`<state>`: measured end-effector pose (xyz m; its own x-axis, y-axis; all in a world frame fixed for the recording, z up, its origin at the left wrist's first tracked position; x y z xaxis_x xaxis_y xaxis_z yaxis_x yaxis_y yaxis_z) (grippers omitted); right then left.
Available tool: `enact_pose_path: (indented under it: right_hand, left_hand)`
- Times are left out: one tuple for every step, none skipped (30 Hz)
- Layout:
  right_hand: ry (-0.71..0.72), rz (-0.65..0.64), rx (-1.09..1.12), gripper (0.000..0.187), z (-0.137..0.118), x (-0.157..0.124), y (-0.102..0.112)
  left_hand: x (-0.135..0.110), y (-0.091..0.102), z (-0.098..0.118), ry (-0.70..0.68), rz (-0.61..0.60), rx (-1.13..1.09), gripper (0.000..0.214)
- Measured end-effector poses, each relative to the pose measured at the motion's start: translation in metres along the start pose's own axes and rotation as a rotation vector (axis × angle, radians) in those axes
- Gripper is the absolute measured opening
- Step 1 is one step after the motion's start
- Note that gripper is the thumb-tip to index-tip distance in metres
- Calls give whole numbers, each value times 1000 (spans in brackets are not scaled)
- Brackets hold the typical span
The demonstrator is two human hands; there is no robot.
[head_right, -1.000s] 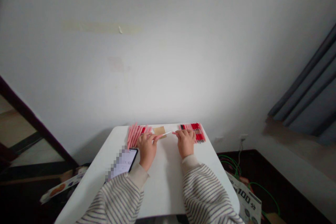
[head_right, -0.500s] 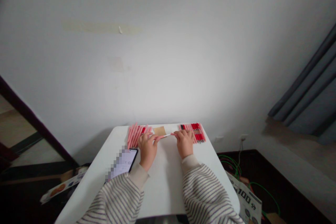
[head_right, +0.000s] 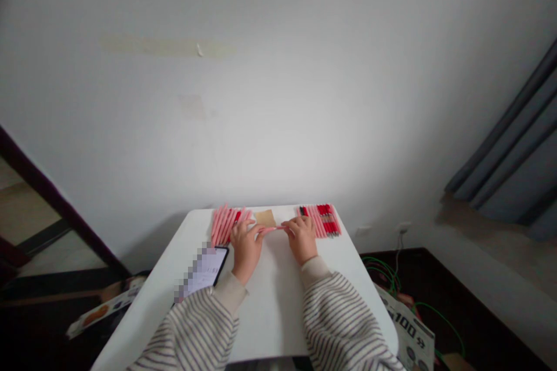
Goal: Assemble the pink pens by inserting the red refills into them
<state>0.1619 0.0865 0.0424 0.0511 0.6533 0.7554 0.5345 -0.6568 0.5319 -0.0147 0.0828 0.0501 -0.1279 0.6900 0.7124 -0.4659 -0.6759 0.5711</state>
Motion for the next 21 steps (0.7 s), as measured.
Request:
enact_pose_path:
  right_hand:
    - [7, -1, 6, 15, -1, 0, 0]
    - [14, -2, 12, 15, -2, 0, -1]
    - [20, -3, 18, 15, -3, 0, -1]
    - [24, -2, 22, 15, -4, 0, -1]
    - [26, -2, 26, 15, -4, 0, -1]
    - [27, -2, 29, 15, -4, 0, -1]
    - [27, -3, 33, 16, -4, 0, -1]
    - [26, -6, 36, 16, -4, 0, -2]
    - [24, -9, 39, 16, -4, 0, -2]
    - [22, -11, 42, 16, -3, 0, -2]
    - [21, -12, 44, 16, -3, 0, -2]
    - [21, -12, 46, 16, -3, 0, -3]
    - [21, -13, 47, 16, -3, 0, -3]
    - [22, -15, 48, 16, -3, 0, -3]
    - [23, -17, 50, 16, -3, 0, -4]
    - [24, -21, 52, 16, -4, 0, -4]
    - [23, -23, 54, 16, -4, -1, -4]
    - [22, -23, 58, 16, -4, -1, -4]
    - [22, -23, 61, 16, -4, -1, -4]
    - [21, -22, 64, 16, -4, -1, -4]
    - [21, -20, 69, 16, -4, -1, -4]
  left_hand:
    - [0, 0, 0, -3, -4, -1, 20]
    - [0, 0, 1, -5, -7, -2, 20]
    - [0, 0, 1, -4, -9, -4, 19]
    - [0, 0, 1, -3, -10, -5, 19]
    - [0, 1, 1, -1, -10, -6, 19]
    - [0, 1, 1, 1, -10, -6, 18]
    - [0, 1, 1, 2, -10, -6, 18]
    - [-1, 1, 1, 3, -9, -6, 18]
    - [-1, 0, 1, 2, -7, -8, 18]
    - [-1, 0, 0, 1, -4, -8, 19]
    - [-1, 0, 0, 0, -3, -10, 19]
    - [-2, 0, 0, -2, -2, -13, 20]
    - [-2, 0, 1, -3, -1, -16, 20]
    - [-2, 0, 1, -4, -1, -20, 21]
    - [-2, 0, 2, -5, -2, -23, 21]
    - [-1, 1, 2, -3, -3, -26, 21]
    - [-1, 1, 3, -2, -6, -28, 21]
    - [-1, 2, 4, -1, -10, -31, 20]
    - [-1, 2, 4, -1, -14, -33, 19]
    - [-1, 3, 5, 0, -15, -33, 19]
    - [-1, 3, 5, 0, -15, -33, 18]
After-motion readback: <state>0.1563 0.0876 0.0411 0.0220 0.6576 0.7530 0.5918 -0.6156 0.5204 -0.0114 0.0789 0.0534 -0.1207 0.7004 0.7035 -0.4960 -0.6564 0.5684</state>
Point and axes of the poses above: each hand's wrist, its own x-axis towards the middle knuckle, its own y-axis out of the back of the hand, z = x × y, the point moved 9 cm from there along x, towards the middle knuckle, and after that the axes turned 10 degrees about z, right-handed, at the moved point
